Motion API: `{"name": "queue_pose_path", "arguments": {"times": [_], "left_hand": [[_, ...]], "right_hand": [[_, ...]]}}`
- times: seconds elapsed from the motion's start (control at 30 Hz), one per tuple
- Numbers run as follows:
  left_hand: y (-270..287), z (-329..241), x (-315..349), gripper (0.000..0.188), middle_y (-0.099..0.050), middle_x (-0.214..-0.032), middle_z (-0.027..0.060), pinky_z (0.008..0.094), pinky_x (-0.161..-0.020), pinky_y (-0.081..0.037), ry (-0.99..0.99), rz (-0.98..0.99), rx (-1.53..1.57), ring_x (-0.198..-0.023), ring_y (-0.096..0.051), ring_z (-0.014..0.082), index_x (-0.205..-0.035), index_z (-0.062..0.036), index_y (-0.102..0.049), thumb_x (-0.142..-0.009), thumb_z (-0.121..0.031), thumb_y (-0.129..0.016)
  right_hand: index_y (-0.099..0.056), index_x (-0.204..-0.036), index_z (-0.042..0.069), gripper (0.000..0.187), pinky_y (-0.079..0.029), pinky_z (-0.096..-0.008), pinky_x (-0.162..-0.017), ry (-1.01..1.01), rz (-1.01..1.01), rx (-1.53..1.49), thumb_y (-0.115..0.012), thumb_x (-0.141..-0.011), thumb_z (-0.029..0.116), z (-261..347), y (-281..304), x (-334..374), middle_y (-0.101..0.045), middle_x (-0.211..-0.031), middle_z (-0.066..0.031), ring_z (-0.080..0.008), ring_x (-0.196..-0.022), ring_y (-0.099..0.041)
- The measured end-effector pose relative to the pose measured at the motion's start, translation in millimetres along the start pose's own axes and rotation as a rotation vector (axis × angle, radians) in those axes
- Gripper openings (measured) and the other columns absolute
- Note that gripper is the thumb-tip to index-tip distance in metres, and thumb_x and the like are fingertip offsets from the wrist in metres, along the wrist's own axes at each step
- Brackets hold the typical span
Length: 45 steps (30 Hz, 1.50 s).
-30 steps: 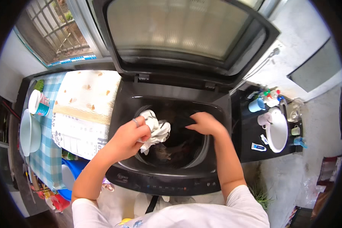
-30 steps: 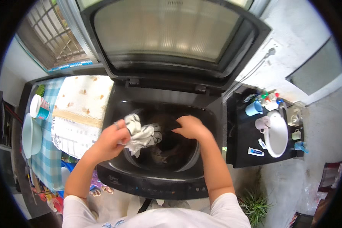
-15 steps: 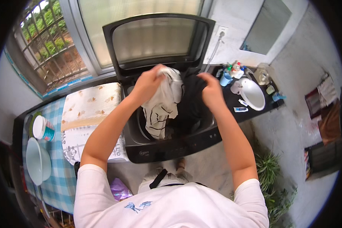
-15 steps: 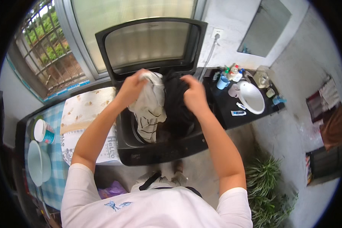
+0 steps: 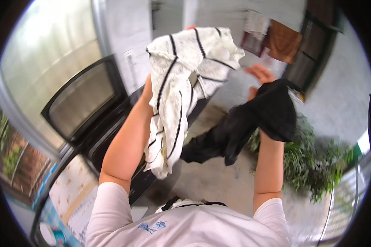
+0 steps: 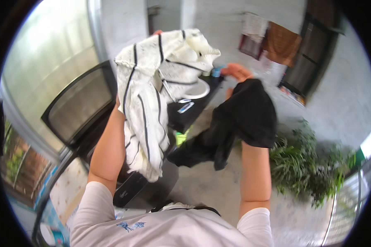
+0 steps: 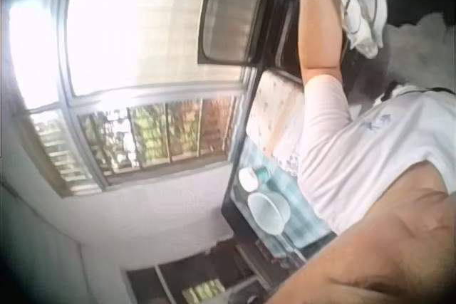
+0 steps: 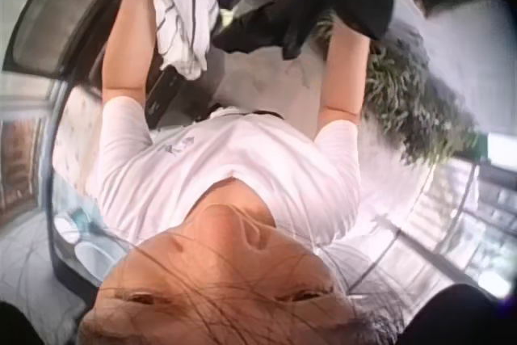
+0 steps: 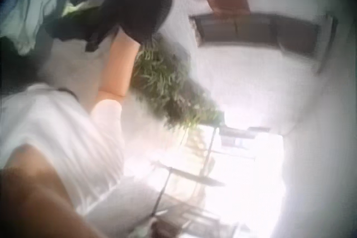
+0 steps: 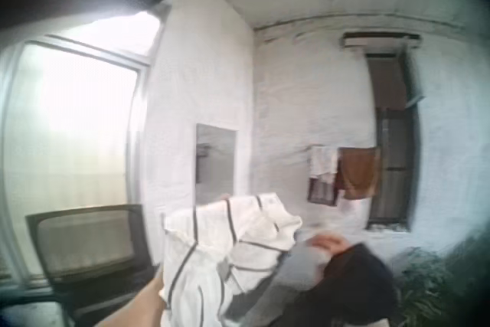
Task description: The person removes clothes from a top-loading washing machine, places them on hangers, and hangs them on a drying rack. They handle multiple garments including a purple top, a beige shirt, a striped shirt, and a black top, moving between the washing machine and the drying rack.
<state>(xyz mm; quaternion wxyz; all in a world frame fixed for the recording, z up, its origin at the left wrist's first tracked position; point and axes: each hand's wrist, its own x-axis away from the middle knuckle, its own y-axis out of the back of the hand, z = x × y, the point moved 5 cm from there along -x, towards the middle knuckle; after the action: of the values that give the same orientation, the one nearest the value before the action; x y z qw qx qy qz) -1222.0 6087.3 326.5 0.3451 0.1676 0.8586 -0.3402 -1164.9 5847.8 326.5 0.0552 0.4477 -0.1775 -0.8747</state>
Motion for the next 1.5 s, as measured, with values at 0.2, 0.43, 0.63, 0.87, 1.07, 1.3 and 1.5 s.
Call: {"name": "queue_pose_path", "arguments": {"times": [0.2,0.43,0.63,0.87,1.07,1.3,1.5], "left_hand": [[-95.6,194.0,-38.9,0.049,-0.050,-0.141,0.0111,0.0339,-0.108,-0.040,0.317,0.199,-0.147,-0.130,-0.048,0.0214,-0.143,-0.0029,-0.041,-0.104,-0.031,-0.039],[-190.5,456.0,-6.0,0.064,-0.052,-0.129,0.0070,0.0452,-0.099,-0.041,0.963,0.414,-0.064,-0.118,-0.052,0.0242,-0.145,-0.0123,-0.035,-0.101,-0.059,-0.029],[-326.2,612.8,72.3,0.044,-0.062,-0.093,-0.0036,0.0240,-0.075,-0.044,1.022,0.819,0.004,-0.081,-0.054,0.0057,-0.116,-0.0086,-0.062,-0.097,-0.047,-0.055],[-441.6,779.4,-1.0,0.037,-0.048,-0.074,-0.0113,0.0206,-0.058,-0.036,0.842,1.033,-0.116,-0.067,-0.039,0.0003,-0.097,-0.0067,-0.063,-0.100,-0.042,-0.053],[-554.9,874.5,-64.9,0.059,-0.059,-0.088,-0.0035,0.0240,-0.070,-0.043,0.749,1.075,-0.188,-0.077,-0.050,0.0055,-0.108,-0.0056,-0.064,-0.101,-0.057,-0.035],[-619.9,1043.0,38.6,0.086,-0.065,-0.106,0.0087,0.0315,-0.087,-0.045,0.951,2.067,-0.277,-0.092,-0.057,0.0168,-0.122,0.0023,-0.060,-0.094,-0.073,-0.027],[-733.3,1133.9,31.8,0.057,-0.061,-0.094,0.0008,0.0276,-0.075,-0.047,1.438,1.662,0.058,-0.083,-0.055,0.0093,-0.110,-0.0017,-0.064,-0.098,-0.055,-0.047]], "right_hand": [[-0.043,-0.140,-0.001,0.049,-0.050,-0.0303,-0.091,-0.449,-0.167,-0.563,-0.057,-0.093,0.006,-43.7,135.2,87.7,-0.064,-0.116,-0.0118,-0.0172,-0.101,-0.063],[-0.054,-0.129,-0.003,0.036,-0.051,-0.0299,-0.090,-0.220,-0.247,-0.567,-0.054,-0.095,0.009,-59.5,372.2,162.7,-0.064,-0.117,-0.0143,-0.0176,-0.102,-0.064],[-0.051,-0.132,-0.003,0.040,-0.052,-0.0325,-0.091,-0.427,-0.988,-0.251,-0.056,-0.092,0.003,-92.1,530.4,255.4,-0.063,-0.119,-0.0118,-0.0191,-0.104,-0.063],[-0.054,-0.127,-0.003,0.032,-0.055,-0.0327,-0.084,-0.432,-1.004,0.103,-0.050,-0.098,0.009,-118.8,721.1,379.6,-0.067,-0.108,-0.0122,-0.0199,-0.095,-0.066],[-0.054,-0.122,0.000,0.027,-0.053,-0.0319,-0.086,-0.448,-0.868,0.950,-0.049,-0.098,0.011,-99.4,808.5,387.7,-0.065,-0.109,-0.0098,-0.0191,-0.097,-0.065],[-0.056,-0.122,-0.001,0.029,-0.052,-0.0337,-0.092,-0.323,-1.118,0.341,-0.050,-0.096,0.011,-143.1,924.7,408.6,-0.064,-0.112,-0.0114,-0.0220,-0.103,-0.063],[-0.063,-0.096,0.011,0.008,-0.049,-0.0274,-0.066,-0.408,-1.523,0.365,-0.061,-0.095,0.019,-132.9,1024.5,529.5,-0.062,-0.085,0.0002,-0.0127,-0.073,-0.061]]}}
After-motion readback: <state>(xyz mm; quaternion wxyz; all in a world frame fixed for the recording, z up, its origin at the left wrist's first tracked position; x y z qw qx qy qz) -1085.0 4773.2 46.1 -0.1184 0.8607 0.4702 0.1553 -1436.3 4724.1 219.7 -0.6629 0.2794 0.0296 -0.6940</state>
